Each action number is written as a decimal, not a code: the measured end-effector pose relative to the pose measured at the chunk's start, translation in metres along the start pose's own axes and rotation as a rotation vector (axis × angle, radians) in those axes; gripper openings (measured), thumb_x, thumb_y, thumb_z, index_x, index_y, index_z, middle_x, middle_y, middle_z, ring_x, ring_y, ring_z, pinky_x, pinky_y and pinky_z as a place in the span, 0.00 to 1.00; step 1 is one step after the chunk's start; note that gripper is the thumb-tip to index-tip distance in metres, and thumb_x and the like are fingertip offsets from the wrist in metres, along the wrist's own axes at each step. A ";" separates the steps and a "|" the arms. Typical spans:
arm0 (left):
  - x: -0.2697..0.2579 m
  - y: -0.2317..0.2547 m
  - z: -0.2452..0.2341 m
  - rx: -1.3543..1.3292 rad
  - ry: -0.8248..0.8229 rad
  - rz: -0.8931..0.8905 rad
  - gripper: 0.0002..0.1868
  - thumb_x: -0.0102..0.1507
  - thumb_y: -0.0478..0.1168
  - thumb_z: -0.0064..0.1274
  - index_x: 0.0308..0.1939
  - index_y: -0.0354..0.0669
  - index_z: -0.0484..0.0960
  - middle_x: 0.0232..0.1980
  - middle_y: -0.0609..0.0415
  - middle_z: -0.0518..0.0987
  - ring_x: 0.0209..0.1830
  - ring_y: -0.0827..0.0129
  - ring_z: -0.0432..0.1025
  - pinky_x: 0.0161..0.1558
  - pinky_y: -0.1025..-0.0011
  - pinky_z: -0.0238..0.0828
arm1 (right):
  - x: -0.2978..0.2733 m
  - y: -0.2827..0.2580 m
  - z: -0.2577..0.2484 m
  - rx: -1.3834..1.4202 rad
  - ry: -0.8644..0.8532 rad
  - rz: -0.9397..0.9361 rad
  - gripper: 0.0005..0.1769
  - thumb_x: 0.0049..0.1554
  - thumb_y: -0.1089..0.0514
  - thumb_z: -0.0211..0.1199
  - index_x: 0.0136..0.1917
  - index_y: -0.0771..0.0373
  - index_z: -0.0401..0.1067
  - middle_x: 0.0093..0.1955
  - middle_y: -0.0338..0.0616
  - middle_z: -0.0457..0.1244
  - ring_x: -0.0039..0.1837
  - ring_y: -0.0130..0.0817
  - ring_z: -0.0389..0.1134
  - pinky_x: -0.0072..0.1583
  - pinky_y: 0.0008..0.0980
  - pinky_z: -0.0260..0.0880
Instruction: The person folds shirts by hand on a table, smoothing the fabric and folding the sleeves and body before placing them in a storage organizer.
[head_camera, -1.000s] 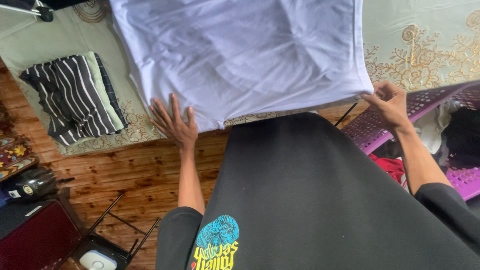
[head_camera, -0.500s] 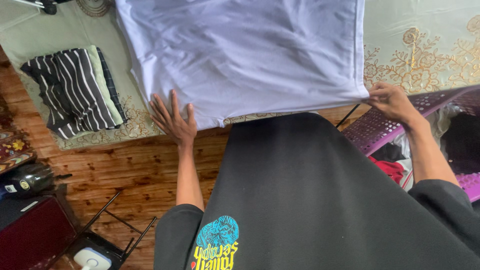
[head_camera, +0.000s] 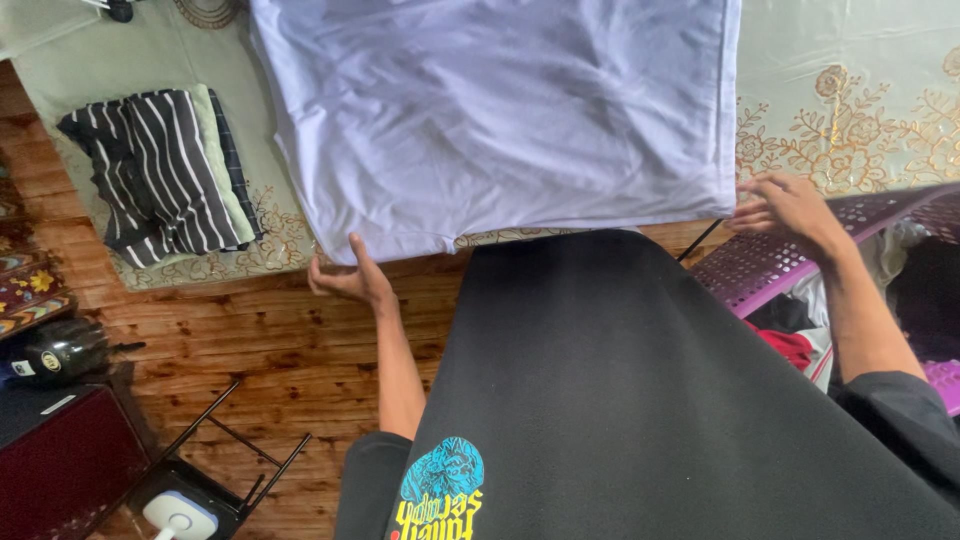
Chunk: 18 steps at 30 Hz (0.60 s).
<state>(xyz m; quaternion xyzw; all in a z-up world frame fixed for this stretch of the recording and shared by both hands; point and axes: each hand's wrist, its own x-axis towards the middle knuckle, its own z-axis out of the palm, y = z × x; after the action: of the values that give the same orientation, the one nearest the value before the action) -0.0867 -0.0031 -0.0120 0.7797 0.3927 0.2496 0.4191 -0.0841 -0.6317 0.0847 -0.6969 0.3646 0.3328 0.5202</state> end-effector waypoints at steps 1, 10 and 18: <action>0.000 -0.003 -0.006 -0.128 -0.050 -0.075 0.51 0.56 0.55 0.72 0.69 0.38 0.55 0.67 0.38 0.62 0.67 0.50 0.62 0.67 0.46 0.62 | 0.000 -0.001 0.006 0.089 0.004 0.027 0.29 0.64 0.45 0.61 0.66 0.71 0.67 0.52 0.66 0.68 0.53 0.51 0.75 0.54 0.40 0.78; 0.001 -0.040 -0.039 -0.115 -0.498 -0.568 0.41 0.53 0.55 0.72 0.57 0.35 0.67 0.55 0.50 0.75 0.56 0.62 0.70 0.65 0.57 0.66 | -0.015 0.000 0.019 0.012 0.048 -0.011 0.24 0.57 0.56 0.71 0.59 0.79 0.75 0.55 0.65 0.69 0.54 0.43 0.73 0.59 0.35 0.74; 0.017 -0.034 -0.083 0.489 -1.181 -0.569 0.38 0.62 0.60 0.67 0.62 0.30 0.84 0.55 0.12 0.74 0.54 0.16 0.64 0.63 0.39 0.69 | -0.015 -0.002 0.009 0.214 0.028 -0.017 0.22 0.54 0.62 0.68 0.59 0.66 0.64 0.54 0.58 0.69 0.55 0.41 0.73 0.50 0.29 0.73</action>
<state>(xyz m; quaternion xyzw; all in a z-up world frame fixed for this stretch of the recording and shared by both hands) -0.1500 0.0607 0.0033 0.7237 0.3328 -0.4308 0.4242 -0.0905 -0.6197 0.0961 -0.6451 0.3993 0.2776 0.5894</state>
